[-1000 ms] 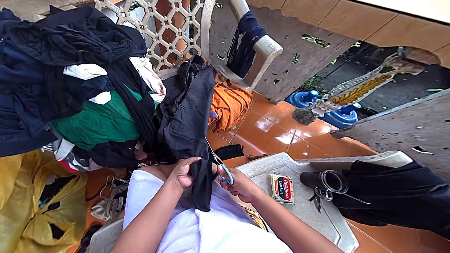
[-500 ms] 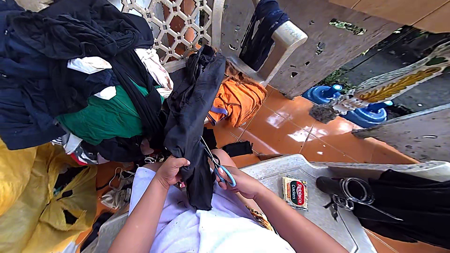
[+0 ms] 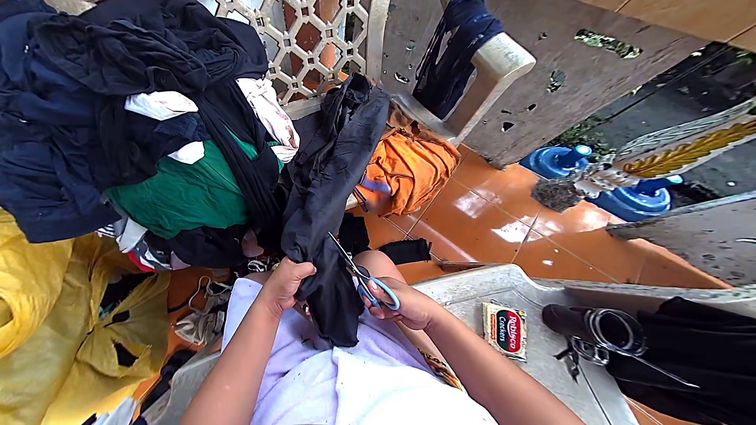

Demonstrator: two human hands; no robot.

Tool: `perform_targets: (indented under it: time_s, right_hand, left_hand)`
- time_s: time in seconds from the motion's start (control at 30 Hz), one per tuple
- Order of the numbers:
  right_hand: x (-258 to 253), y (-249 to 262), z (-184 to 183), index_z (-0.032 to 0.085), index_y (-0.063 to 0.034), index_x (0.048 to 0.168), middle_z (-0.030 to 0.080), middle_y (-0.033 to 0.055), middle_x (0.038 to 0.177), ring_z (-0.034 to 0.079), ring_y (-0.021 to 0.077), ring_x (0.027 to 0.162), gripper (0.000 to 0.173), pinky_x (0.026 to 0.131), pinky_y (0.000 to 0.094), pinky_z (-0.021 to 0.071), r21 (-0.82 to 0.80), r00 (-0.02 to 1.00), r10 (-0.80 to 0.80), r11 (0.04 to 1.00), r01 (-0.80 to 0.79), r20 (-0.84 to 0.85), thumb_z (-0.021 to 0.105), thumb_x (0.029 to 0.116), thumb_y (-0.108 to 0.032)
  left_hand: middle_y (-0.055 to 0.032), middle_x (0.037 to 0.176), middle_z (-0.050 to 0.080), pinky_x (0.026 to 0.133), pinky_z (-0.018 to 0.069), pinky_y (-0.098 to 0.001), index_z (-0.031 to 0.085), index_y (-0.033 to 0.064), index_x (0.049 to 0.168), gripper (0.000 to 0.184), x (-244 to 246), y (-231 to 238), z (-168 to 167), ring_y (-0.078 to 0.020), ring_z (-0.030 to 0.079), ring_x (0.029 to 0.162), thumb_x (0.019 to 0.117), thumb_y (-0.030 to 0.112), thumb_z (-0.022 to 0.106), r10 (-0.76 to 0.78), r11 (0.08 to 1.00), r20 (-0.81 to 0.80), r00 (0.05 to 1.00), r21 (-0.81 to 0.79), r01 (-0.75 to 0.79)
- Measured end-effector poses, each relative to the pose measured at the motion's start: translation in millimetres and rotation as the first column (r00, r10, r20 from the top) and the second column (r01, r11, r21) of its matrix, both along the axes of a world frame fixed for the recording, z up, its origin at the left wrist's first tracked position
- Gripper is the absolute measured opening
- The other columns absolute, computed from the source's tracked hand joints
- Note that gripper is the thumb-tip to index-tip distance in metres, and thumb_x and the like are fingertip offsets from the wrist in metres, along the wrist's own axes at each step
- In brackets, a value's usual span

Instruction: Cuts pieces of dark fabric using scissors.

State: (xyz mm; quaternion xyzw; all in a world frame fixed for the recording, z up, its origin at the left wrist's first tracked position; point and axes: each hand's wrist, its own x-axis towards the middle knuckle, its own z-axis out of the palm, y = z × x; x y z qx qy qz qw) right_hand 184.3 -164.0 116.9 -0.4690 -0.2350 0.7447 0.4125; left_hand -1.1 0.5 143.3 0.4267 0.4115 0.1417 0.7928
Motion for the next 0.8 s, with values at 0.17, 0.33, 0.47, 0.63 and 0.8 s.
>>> perform_targets:
  time_s: [0.17, 0.33, 0.47, 0.63, 0.8]
  right_hand:
    - [-6, 9, -3, 0.056, -0.0165, 0.087, 0.049, -0.0110, 0.057, 0.035, -0.0040, 0.041, 0.035, 0.039, 0.0121, 0.0282, -0.039, 1.000, -0.015, 0.999, 0.015, 0.007, 0.048, 0.1014, -0.047]
    - [-7, 13, -2, 0.056, -0.0179, 0.085, 0.050, -0.0119, 0.059, 0.037, -0.0044, 0.042, 0.036, 0.041, 0.0118, 0.0291, 0.007, 1.000, -0.007, 1.000, 0.007, 0.003, 0.053, 0.0979, -0.051]
    - [-9, 13, -1, 0.056, -0.0181, 0.084, 0.050, -0.0119, 0.059, 0.038, -0.0044, 0.043, 0.034, 0.042, 0.0117, 0.0304, 0.008, 0.999, -0.028, 1.000, 0.027, 0.028, 0.051, 0.0986, -0.048]
    - [-15, 9, 0, 0.056, -0.0185, 0.081, 0.050, -0.0119, 0.058, 0.040, -0.0042, 0.044, 0.026, 0.043, 0.0123, 0.0325, 0.004, 0.994, -0.100, 0.995, 0.100, 0.033, 0.058, 0.0959, -0.039]
    - [-18, -1, -4, 0.058, -0.0191, 0.077, 0.054, -0.0119, 0.060, 0.045, -0.0043, 0.046, 0.022, 0.045, 0.0123, 0.0356, 0.029, 0.989, -0.143, 0.989, 0.142, 0.036, 0.064, 0.0931, -0.033]
  left_hand:
    - [-0.0019, 0.089, 0.072, 0.074, 0.0601, -0.0285, 0.058, 0.0078, 0.105, 0.030, -5, 2, 3, -0.0100, 0.071, 0.081, 0.0821, -0.010, 0.051, -0.002, 1.000, 0.055, 0.999, 0.004, 0.002]
    - [-0.0015, 0.090, 0.073, 0.076, 0.0602, -0.0283, 0.058, 0.0078, 0.105, 0.030, -6, 3, 3, -0.0094, 0.071, 0.083, 0.0824, -0.011, 0.051, -0.002, 1.000, 0.073, 0.997, 0.020, 0.001]
    - [-0.0019, 0.092, 0.073, 0.077, 0.0601, -0.0288, 0.058, 0.0074, 0.106, 0.031, -7, 4, 0, -0.0099, 0.071, 0.084, 0.0824, -0.011, 0.052, -0.009, 1.000, 0.074, 0.997, 0.021, 0.007]
    - [-0.0019, 0.091, 0.073, 0.076, 0.0602, -0.0282, 0.058, 0.0076, 0.105, 0.031, -7, 4, 0, -0.0098, 0.071, 0.083, 0.0812, -0.012, 0.052, -0.006, 1.000, 0.076, 0.997, 0.018, 0.004]
    - [-0.0016, 0.090, 0.073, 0.076, 0.0602, -0.0283, 0.058, 0.0080, 0.104, 0.030, -8, 4, 1, -0.0095, 0.071, 0.082, 0.0816, -0.011, 0.051, 0.007, 1.000, 0.089, 0.996, 0.017, -0.009]
